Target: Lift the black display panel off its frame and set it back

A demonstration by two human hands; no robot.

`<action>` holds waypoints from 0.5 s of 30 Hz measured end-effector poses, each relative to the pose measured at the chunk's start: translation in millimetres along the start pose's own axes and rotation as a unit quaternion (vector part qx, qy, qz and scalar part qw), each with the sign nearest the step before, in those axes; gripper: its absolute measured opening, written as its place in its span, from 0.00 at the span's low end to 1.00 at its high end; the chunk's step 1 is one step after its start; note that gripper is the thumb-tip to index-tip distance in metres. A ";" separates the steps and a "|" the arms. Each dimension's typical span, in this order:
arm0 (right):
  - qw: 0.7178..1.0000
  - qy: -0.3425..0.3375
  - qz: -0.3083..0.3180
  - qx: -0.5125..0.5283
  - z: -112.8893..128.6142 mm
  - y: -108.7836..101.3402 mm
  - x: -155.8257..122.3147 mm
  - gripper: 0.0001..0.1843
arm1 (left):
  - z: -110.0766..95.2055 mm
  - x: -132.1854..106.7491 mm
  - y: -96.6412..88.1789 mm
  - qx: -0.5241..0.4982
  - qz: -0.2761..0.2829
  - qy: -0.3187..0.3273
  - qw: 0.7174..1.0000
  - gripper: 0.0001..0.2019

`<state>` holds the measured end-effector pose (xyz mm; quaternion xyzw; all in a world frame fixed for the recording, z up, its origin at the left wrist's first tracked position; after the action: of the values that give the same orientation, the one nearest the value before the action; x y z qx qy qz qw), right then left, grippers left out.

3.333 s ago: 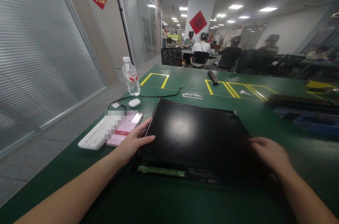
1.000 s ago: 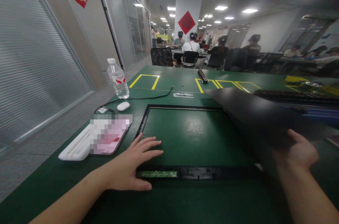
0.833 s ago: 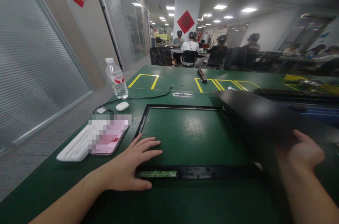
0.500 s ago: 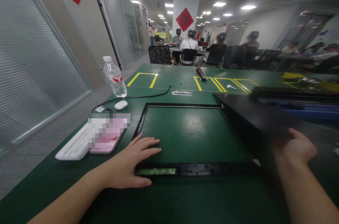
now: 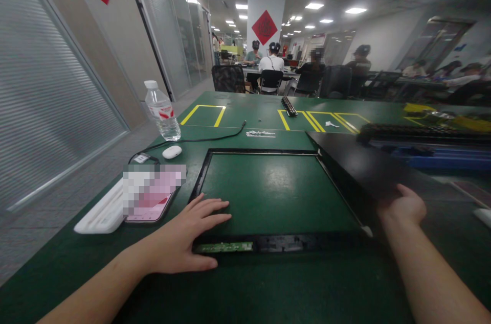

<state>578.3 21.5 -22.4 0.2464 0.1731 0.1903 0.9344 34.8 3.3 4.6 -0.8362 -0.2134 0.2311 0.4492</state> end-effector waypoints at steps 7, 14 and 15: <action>0.999 0.018 -0.033 0.025 -11.0 2.0 -7.0 0.11 | -2.3 -0.7 0.4 0.002 -0.001 -0.001 1.000 0.41; 0.999 0.037 -0.021 0.031 -9.7 3.0 -7.4 0.14 | -6.0 -1.1 -1.9 0.009 0.000 -0.020 1.000 0.41; 0.998 0.041 -0.018 0.032 -9.6 3.5 -7.5 0.14 | -6.4 -1.1 -1.7 0.012 0.001 -0.022 1.000 0.41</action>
<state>566.8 24.8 -26.8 0.2647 0.2218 0.1777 0.9215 37.4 -0.6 9.4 -0.8257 -0.2198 0.2527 0.4540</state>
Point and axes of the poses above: each hand's wrist, its own x-axis towards the middle knuckle, its own y-axis out of the palm, z = x × y, the point moved 3 cm from there along x, towards the middle knuckle, and after that the axes turned 11 degrees about z, right-handed, at the moved point
